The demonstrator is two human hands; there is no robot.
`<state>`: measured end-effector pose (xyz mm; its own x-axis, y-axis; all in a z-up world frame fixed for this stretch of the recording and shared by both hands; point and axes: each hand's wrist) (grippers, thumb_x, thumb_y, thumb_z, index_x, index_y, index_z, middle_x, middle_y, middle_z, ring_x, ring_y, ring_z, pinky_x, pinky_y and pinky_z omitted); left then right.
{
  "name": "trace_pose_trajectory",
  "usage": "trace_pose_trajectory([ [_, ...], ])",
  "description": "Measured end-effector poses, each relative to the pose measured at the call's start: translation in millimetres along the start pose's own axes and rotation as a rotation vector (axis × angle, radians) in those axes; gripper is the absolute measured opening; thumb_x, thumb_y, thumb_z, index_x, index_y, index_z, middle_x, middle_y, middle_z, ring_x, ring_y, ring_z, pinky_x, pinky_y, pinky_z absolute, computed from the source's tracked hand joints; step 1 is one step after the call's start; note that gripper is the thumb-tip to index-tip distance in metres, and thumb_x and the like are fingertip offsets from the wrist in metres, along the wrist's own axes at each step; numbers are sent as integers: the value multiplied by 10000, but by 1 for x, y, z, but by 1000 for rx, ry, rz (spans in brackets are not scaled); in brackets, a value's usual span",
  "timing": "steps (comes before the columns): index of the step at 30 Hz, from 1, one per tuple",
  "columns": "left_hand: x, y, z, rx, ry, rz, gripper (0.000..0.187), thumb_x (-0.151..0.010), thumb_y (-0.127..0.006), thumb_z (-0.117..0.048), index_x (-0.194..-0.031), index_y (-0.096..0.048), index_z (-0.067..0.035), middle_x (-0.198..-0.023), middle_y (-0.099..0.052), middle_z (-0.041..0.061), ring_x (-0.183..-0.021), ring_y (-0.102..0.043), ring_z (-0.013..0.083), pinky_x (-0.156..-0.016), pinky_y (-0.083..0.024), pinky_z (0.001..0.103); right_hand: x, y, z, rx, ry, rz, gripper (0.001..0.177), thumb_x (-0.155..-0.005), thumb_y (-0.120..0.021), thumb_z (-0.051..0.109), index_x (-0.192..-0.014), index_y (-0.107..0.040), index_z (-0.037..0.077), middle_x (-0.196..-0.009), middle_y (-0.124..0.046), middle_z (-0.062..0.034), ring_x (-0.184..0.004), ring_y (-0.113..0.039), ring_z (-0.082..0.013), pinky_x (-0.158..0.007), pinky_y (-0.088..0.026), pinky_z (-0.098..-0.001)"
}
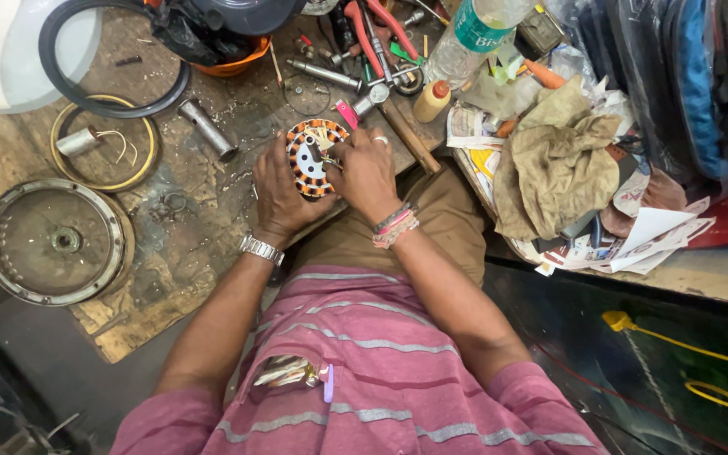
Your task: The person manipulates a circular electrical component with copper windings, inserting and adjusting small parts by hand. They then attach a beige circular cover to the component and use a hammer to tap it into place. The work occurs on a cluttered bench with various tools and parts nearby.
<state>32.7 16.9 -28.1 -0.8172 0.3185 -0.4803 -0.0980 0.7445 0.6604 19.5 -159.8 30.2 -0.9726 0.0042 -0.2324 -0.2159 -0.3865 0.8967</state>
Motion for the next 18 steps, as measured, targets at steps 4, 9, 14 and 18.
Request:
trace_pose_trajectory([
  [4,6,-2,-1,12,48,19,1250,-693,-911,-550,-1582,-233,8,-1447,-481,259,-1304,-484,449,-1129,-370,556,11,-11,-9,-147,-66,-11,204,-785,-798,271,-910,-798,110,-970,-683,-143,-987,-585,-380,-853,-466,-499],
  [9,-9,7,-1,37,-5,23,1321,-632,-922,-550,-1567,-207,49,-1439,-468,271,-1290,-466,464,-1119,-340,574,-7,-17,-8,-67,-55,12,159,-724,-792,238,-802,-786,99,-919,-678,-160,-980,-599,-380,-836,-477,-503],
  [14,1,1,4,75,-9,32,1231,-681,-920,-477,-1575,-234,19,-1476,-458,252,-1357,-451,441,-1195,-336,537,4,-32,-8,-52,12,-24,112,-812,-755,191,-876,-779,101,-933,-678,-124,-987,-590,-368,-835,-450,-517],
  [18,-1,3,3,52,8,49,1264,-630,-924,-484,-1557,-237,32,-1473,-451,264,-1350,-436,452,-1167,-324,551,6,-24,-4,-59,-23,-44,127,-855,-746,211,-887,-758,88,-944,-657,-135,-991,-572,-381,-859,-442,-513],
])
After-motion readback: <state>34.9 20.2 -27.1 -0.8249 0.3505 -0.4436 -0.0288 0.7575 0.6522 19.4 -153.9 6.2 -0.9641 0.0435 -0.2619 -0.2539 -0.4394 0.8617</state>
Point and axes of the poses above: each hand's wrist, its own x-axis away from the middle knuckle, its own y-axis out of the back of the hand, z = x × y
